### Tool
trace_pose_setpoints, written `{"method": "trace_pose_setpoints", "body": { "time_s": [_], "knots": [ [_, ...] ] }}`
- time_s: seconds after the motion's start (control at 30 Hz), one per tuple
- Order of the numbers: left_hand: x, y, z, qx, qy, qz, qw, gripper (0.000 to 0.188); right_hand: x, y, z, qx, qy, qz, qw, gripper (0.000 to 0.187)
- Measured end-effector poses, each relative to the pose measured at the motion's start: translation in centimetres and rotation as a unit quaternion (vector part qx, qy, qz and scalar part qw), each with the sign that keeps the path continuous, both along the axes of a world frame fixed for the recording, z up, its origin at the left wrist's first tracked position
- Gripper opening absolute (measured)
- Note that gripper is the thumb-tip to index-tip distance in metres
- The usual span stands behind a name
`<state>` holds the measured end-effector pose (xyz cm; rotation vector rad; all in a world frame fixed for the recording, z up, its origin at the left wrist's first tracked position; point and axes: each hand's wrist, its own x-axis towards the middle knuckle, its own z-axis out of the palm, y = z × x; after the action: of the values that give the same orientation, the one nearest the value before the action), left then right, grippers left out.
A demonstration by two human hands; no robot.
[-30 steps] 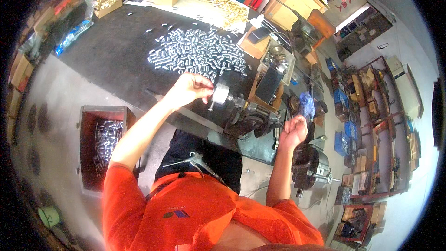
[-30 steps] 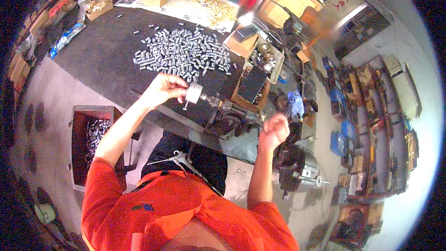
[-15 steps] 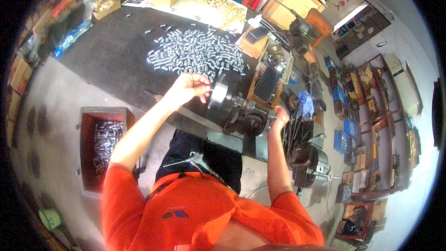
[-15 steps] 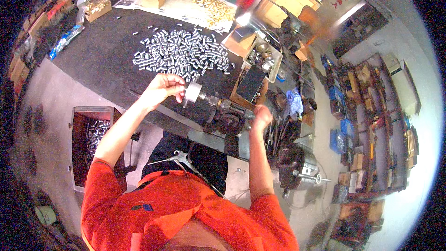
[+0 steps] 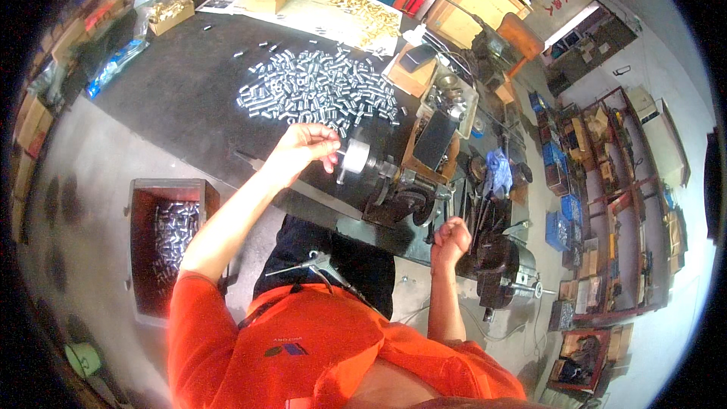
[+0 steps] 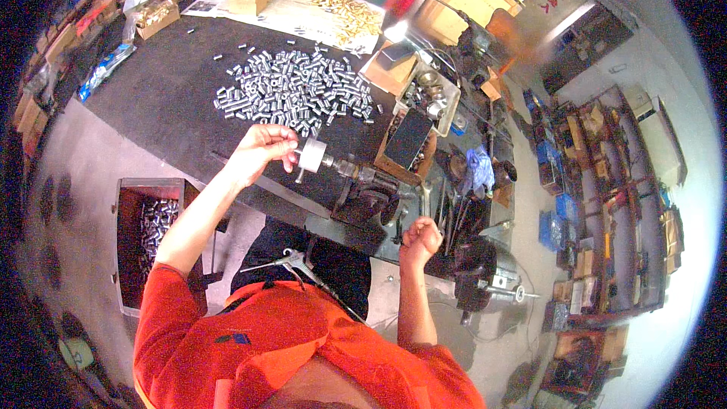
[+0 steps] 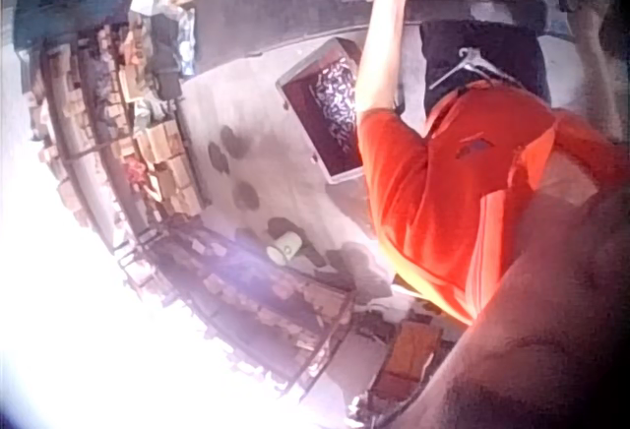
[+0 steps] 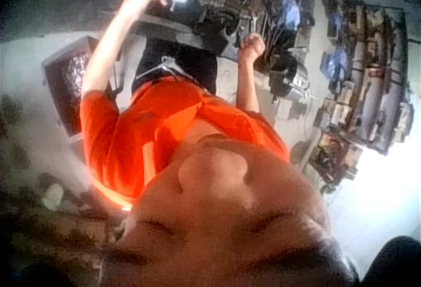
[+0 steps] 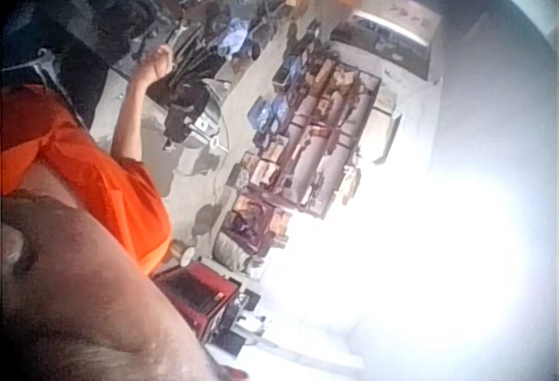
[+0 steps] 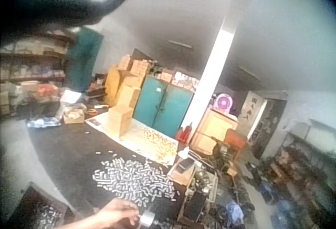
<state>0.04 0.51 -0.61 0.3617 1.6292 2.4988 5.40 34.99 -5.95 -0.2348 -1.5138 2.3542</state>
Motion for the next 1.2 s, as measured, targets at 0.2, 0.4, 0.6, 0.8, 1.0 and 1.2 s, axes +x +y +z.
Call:
{"method": "trace_pose_setpoints", "body": {
  "time_s": [0.2, 0.4, 0.6, 0.8, 1.0, 1.2],
  "knots": [
    [-0.2, -0.3, 0.6, -0.007, -0.002, 0.005, 1.000, 0.013, -10.4, 1.6, -3.5, 0.190, -0.015, -0.125, 0.974, 0.019],
    [4.9, -6.0, 0.9, -0.169, -0.050, 0.078, 0.981, 0.012, -7.5, -0.2, 6.0, 0.049, 0.145, -0.029, 0.988, 0.015],
    [15.3, -15.1, -5.4, -0.284, -0.147, 0.228, 0.920, 0.010, 0.3, -0.7, 5.1, -0.004, 0.126, 0.039, 0.991, 0.015],
    [18.0, -18.2, -9.8, -0.801, -0.004, 0.231, 0.552, 0.012, -2.5, 0.2, -3.0, -0.046, -0.031, -0.022, 0.998, 0.016],
    [5.5, -8.2, -2.8, -0.656, 0.162, 0.280, 0.682, 0.014, -7.5, -0.6, -0.7, 0.080, -0.072, -0.090, 0.990, 0.011],
    [-6.0, -4.6, -5.0, -0.651, 0.146, 0.181, 0.722, 0.014, -6.9, 0.2, -3.9, 0.037, -0.012, -0.045, 0.998, 0.013]
  ]
}}
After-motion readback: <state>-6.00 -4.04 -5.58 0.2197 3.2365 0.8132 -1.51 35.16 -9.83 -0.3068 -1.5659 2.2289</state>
